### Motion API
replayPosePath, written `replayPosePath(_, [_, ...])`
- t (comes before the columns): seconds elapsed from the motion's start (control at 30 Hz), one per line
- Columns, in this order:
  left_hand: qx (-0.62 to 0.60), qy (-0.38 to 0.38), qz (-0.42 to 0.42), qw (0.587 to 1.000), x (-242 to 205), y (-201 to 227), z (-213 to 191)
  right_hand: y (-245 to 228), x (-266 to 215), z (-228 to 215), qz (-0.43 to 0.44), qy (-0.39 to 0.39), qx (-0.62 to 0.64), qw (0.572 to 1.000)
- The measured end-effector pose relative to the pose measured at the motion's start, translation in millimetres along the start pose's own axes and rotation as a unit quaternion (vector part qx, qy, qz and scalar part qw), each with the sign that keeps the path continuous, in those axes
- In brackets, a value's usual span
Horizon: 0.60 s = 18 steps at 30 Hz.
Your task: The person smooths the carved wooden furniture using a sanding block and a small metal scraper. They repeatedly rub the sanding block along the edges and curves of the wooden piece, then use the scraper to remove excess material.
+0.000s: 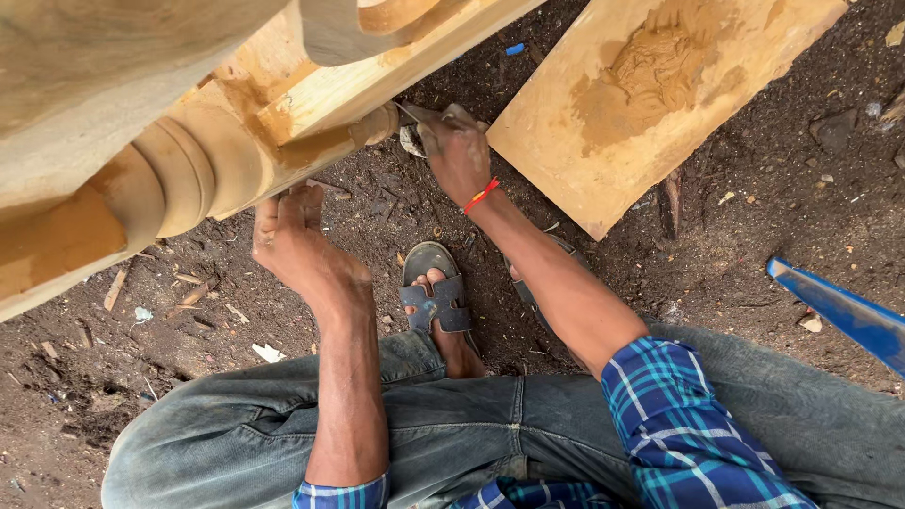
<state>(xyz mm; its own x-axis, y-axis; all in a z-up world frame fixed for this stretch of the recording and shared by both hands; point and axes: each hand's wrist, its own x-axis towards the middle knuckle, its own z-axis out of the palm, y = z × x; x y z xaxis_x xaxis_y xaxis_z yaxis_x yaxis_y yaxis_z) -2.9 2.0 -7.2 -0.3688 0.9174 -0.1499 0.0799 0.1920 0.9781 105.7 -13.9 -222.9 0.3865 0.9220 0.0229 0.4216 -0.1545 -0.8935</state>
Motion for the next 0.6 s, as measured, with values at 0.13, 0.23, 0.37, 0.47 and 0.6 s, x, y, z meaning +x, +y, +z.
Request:
replayPosePath(0.13, [-0.004,-0.008,-0.014,1.0,-3,6,3,-2,-6,25,-0.103,0.041,-0.053,0.992])
replayPosePath(0.23, [0.008,-0.001,-0.016,1.0,-4,5,2,12,6,52,-0.127,0.038,-0.087,0.987])
replayPosePath(0.37, [-0.001,-0.006,-0.021,1.0,-1,6,-1,30,44,58,-0.06,-0.051,-0.113,0.991])
replayPosePath(0.47, [-0.021,-0.013,-0.03,0.999,4,8,3,31,47,30,-0.034,-0.02,-0.045,0.998])
replayPosePath(0.6, [-0.023,0.009,-0.031,0.999,0,5,1,10,12,12,0.027,-0.097,-0.053,0.993])
